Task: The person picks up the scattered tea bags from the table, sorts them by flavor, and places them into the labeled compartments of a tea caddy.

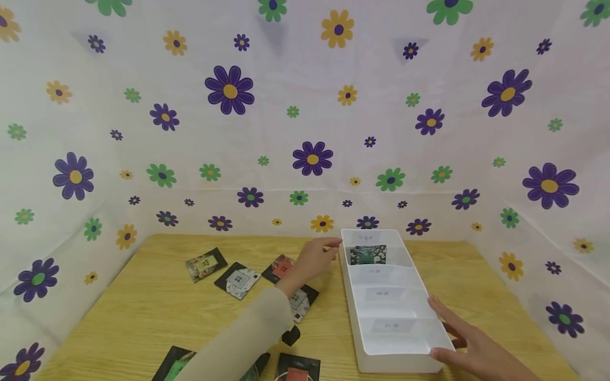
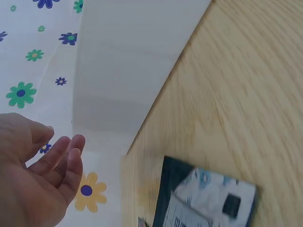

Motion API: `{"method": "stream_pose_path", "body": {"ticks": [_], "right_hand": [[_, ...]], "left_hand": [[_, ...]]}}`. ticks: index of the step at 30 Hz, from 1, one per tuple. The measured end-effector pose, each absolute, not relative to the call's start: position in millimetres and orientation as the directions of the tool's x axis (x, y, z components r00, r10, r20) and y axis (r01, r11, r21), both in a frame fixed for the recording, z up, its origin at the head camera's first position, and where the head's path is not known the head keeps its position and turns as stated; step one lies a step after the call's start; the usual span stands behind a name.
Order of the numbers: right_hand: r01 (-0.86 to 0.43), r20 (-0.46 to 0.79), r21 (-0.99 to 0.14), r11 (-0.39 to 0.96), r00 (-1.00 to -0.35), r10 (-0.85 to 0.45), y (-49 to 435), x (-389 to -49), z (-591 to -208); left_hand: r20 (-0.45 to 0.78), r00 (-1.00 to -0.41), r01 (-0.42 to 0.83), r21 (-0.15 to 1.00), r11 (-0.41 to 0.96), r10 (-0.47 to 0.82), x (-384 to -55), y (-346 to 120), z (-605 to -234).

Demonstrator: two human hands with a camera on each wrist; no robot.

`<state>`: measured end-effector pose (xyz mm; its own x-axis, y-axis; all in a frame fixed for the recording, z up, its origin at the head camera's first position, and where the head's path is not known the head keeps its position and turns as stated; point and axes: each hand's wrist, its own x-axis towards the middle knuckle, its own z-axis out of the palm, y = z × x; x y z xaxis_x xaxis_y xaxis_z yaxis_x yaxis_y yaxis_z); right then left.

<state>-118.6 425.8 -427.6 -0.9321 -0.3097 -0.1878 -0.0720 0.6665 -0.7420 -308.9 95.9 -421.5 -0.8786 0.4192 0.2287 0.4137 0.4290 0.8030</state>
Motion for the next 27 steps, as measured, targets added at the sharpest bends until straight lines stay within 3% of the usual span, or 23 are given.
{"method": "stream_pose_path", "body": {"ticks": [8,16,23,27], "right_hand": [[-0.062,-0.211,-0.731,0.68,-0.926,-0.312,428.6,-122.9,-428.3],[-0.079,-0.194,-0.731,0.677,-0.928,-0.318,428.1,-123.6,-426.8],[0.139,-0.302,-0.884,0.447,-0.899,-0.316,423.9,-119.8,-429.5],[0.147,-0.303,-0.884,0.444,-0.903,-0.304,422.9,-116.8,-432.2]], "left_hand": [[0.145,-0.878,0.344,0.854,0.39,0.456,-313.2,42.5,-415.8],[0.104,-0.873,0.344,0.823,0.452,0.476,-317.1,-28.6,-412.7],[0.064,-0.898,0.3,0.813,0.499,0.436,-316.5,-77.4,-412.8],[0.032,-0.915,0.263,0.803,0.535,0.401,-314.9,-100.4,-420.1]]}}
